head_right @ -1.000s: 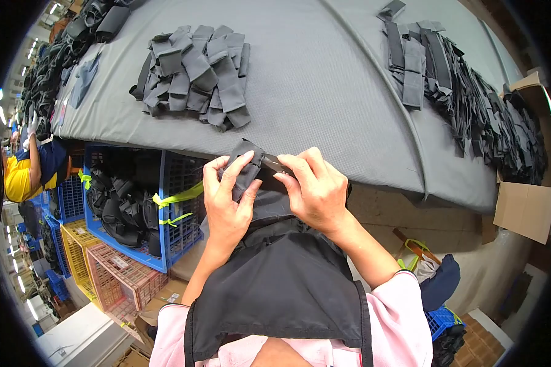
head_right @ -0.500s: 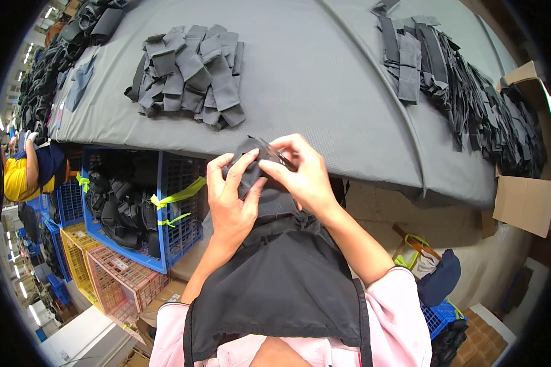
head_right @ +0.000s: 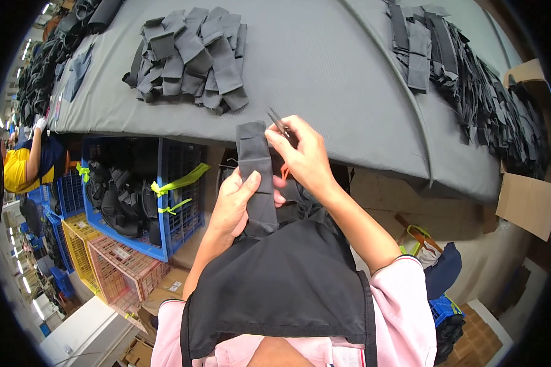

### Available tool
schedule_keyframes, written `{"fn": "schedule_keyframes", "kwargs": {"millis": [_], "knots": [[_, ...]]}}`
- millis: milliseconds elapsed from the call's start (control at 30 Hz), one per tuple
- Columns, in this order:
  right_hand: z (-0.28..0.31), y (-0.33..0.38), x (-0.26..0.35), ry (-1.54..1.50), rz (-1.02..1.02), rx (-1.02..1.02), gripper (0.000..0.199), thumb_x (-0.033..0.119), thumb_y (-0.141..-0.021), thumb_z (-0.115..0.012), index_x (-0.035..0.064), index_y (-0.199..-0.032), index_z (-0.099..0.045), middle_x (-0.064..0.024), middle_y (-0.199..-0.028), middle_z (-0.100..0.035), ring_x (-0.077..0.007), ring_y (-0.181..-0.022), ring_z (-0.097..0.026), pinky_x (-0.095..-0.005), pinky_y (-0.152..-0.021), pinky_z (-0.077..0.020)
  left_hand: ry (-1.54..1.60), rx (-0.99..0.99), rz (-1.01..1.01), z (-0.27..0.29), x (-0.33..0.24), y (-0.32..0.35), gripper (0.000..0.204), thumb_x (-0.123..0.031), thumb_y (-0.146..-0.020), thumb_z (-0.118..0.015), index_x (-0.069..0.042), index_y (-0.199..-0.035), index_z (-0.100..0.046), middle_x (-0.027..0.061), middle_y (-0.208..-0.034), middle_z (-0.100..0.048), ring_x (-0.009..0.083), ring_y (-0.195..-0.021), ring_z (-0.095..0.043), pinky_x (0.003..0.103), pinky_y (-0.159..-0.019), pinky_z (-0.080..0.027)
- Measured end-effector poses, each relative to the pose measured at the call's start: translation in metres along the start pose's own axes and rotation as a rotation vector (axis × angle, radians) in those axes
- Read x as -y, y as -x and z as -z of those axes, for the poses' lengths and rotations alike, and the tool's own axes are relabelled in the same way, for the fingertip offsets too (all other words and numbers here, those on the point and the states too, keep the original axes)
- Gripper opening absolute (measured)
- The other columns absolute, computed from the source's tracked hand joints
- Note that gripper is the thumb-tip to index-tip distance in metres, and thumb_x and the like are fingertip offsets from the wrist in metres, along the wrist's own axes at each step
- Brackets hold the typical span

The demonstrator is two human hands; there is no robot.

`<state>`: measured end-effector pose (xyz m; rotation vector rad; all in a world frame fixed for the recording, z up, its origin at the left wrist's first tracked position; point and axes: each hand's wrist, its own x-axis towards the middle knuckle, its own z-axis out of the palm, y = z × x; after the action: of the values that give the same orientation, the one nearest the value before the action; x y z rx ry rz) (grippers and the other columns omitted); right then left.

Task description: Using small scissors to trim individual fabric strips at a factory table.

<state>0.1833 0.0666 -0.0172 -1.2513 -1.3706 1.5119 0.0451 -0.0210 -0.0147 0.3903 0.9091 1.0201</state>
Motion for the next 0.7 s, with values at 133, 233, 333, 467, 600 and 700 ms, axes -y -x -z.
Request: {"fn": "schedule_keyframes", "kwargs": {"millis": [133,233,333,467,600,700], "knots": [[0.020,0.027,-0.004,0.452,0.437,-0.147,0.025,0.007,-0.075,-0.069,0.0028,-0.097,-0.057,-0.0067,-0.082,-0.055,-0.0135,-0.061,-0.053,-0.0249,-0.054,-0.0433,-0.102,-0.175,-0.069,-0.008,-0.011,-0.001,0.029,-0.022,-0.095,-0.051,0.000,-0.113,-0.045,0.0165,-0.093,-0.063,0.0196,-0.070,-0.065,0.031,-0.063,-0.054],[0.023,0.036,0.003,0.547,0.549,-0.110,0.027,0.004,-0.071,-0.072,0.0036,-0.094,-0.058,-0.0062,-0.080,-0.056,-0.0157,-0.057,-0.054,-0.0271,-0.051,-0.0437,-0.100,-0.184,-0.068,-0.010,-0.015,-0.001,0.029,-0.020,-0.094,-0.051,0.000,-0.114,-0.045,0.0164,-0.091,-0.064,0.0199,-0.067,-0.065,0.030,-0.061,-0.054],[0.022,0.036,0.006,0.600,0.620,-0.087,0.026,0.007,-0.069,-0.072,0.0047,-0.092,-0.060,-0.0055,-0.076,-0.057,-0.0189,-0.054,-0.055,-0.0300,-0.049,-0.0433,-0.105,-0.172,-0.074,-0.014,-0.015,-0.001,0.028,-0.019,-0.094,-0.051,0.000,-0.114,-0.045,0.0160,-0.090,-0.064,0.0198,-0.065,-0.064,0.029,-0.059,-0.054],[0.020,0.032,0.002,0.675,0.703,-0.053,0.026,0.010,-0.069,-0.072,0.0058,-0.092,-0.060,-0.0047,-0.073,-0.056,-0.0211,-0.056,-0.055,-0.0309,-0.049,-0.0431,-0.077,-0.163,-0.066,-0.018,-0.014,0.002,0.027,-0.018,-0.094,-0.051,0.000,-0.114,-0.044,0.0154,-0.089,-0.064,0.0194,-0.063,-0.064,0.029,-0.058,-0.054],[0.021,0.033,-0.001,0.780,0.788,-0.081,0.026,0.009,-0.069,-0.072,0.0059,-0.092,-0.061,-0.0043,-0.072,-0.056,-0.0210,-0.056,-0.056,-0.0307,-0.049,-0.0431,-0.076,-0.168,-0.052,-0.017,-0.015,0.003,0.027,-0.018,-0.094,-0.051,0.000,-0.114,-0.044,0.0153,-0.089,-0.064,0.0193,-0.063,-0.064,0.028,-0.057,-0.054],[0.019,0.034,-0.004,0.684,0.775,-0.121,0.025,0.008,-0.068,-0.072,0.0057,-0.091,-0.061,-0.0043,-0.072,-0.056,-0.0211,-0.055,-0.056,-0.0305,-0.049,-0.0432,-0.082,-0.157,-0.049,-0.016,-0.013,0.002,0.029,-0.018,-0.094,-0.052,0.000,-0.115,-0.043,0.0153,-0.089,-0.064,0.0194,-0.063,-0.064,0.028,-0.057,-0.054]]}}
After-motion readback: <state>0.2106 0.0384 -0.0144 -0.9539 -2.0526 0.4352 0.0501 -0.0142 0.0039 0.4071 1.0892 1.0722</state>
